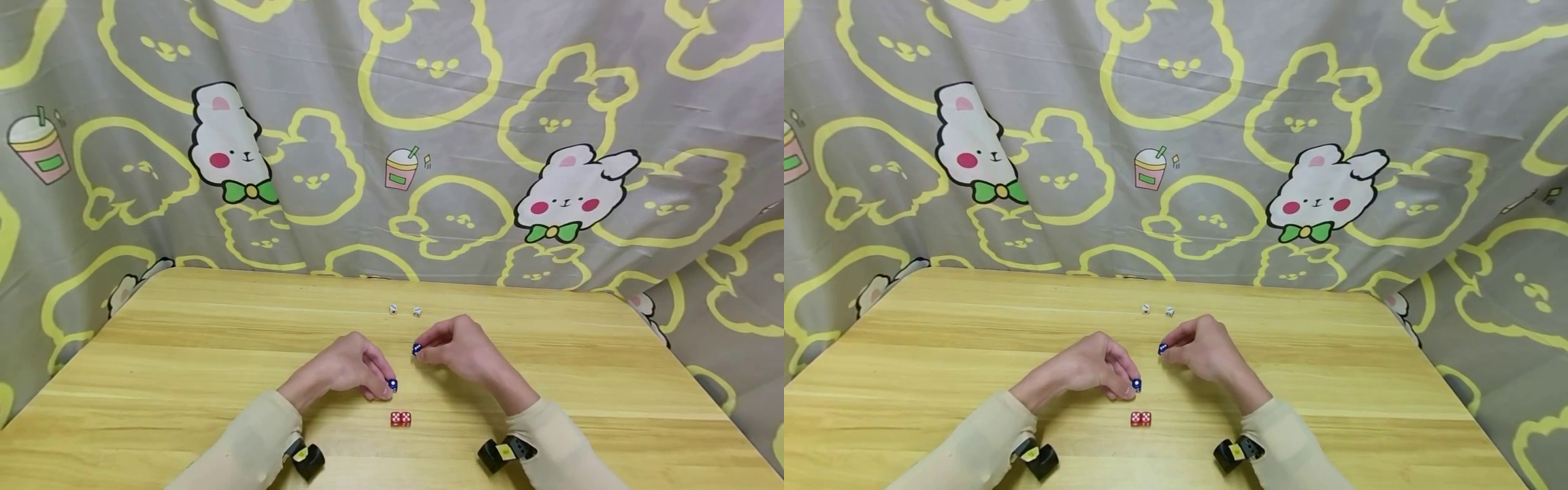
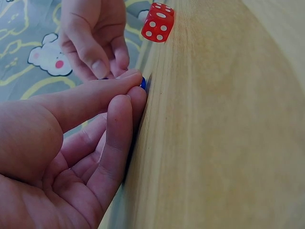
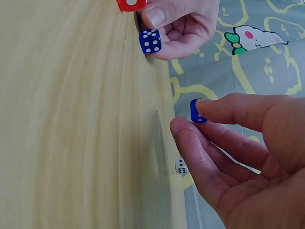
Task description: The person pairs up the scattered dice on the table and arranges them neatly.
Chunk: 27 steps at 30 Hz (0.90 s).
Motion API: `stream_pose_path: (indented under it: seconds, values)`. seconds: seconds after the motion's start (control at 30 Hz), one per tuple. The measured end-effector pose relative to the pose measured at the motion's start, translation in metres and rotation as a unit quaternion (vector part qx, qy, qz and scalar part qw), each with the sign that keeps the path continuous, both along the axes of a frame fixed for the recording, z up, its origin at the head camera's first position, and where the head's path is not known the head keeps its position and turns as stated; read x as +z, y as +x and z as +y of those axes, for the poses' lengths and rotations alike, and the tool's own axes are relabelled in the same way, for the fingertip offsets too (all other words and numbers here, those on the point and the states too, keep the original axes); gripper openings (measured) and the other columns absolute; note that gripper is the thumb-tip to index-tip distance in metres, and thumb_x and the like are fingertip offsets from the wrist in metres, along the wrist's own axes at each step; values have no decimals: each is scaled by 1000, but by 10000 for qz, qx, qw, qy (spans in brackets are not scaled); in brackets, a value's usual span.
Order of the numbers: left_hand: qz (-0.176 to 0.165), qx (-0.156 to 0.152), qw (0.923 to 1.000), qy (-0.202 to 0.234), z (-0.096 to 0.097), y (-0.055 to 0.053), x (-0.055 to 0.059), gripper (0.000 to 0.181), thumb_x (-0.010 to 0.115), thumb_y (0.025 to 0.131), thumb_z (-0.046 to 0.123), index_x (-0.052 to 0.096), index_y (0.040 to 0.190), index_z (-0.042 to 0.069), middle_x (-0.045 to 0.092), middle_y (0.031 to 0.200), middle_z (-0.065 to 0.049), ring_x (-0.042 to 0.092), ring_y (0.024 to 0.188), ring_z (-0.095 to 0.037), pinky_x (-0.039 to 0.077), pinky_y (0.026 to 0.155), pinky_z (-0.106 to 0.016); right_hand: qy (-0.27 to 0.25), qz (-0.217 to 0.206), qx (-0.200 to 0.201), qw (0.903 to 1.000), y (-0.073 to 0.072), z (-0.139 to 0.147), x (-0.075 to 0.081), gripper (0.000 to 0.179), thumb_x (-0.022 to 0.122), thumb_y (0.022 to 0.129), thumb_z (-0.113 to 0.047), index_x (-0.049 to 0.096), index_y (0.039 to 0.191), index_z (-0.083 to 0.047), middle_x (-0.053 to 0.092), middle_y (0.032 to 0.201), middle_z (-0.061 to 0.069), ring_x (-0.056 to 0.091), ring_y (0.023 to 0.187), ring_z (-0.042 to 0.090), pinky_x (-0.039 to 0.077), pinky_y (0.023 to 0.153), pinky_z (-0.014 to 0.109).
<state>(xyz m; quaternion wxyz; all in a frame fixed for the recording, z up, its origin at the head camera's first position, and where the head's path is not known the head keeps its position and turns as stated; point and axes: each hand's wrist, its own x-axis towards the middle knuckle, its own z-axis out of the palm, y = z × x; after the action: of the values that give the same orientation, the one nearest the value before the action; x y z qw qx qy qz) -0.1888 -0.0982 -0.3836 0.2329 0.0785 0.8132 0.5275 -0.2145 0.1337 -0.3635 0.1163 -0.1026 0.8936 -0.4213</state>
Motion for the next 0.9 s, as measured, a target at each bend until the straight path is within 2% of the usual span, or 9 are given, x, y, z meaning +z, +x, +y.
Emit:
stream_pose_path:
  seconds: [0.57, 0.9]
  values:
    - [-18, -28, 10000, 18, -1, 0, 0, 17, 91, 77, -1, 79, 90, 1, 79, 78, -8, 72, 63, -14, 64, 64, -30, -148, -20, 191, 9997, 8, 4, 0, 11, 87, 86, -15, 82, 97, -14, 80, 91, -2, 65, 83, 15, 52, 72, 29]
    - [36, -47, 10000, 30, 0, 0, -1, 18, 91, 77, 0, 79, 90, 1, 79, 77, -7, 71, 62, -13, 64, 63, -30, -139, -225, 538, 9982, 10, 6, -1, 12, 86, 86, -12, 83, 98, -11, 78, 90, 1, 63, 81, 15, 51, 67, 25]
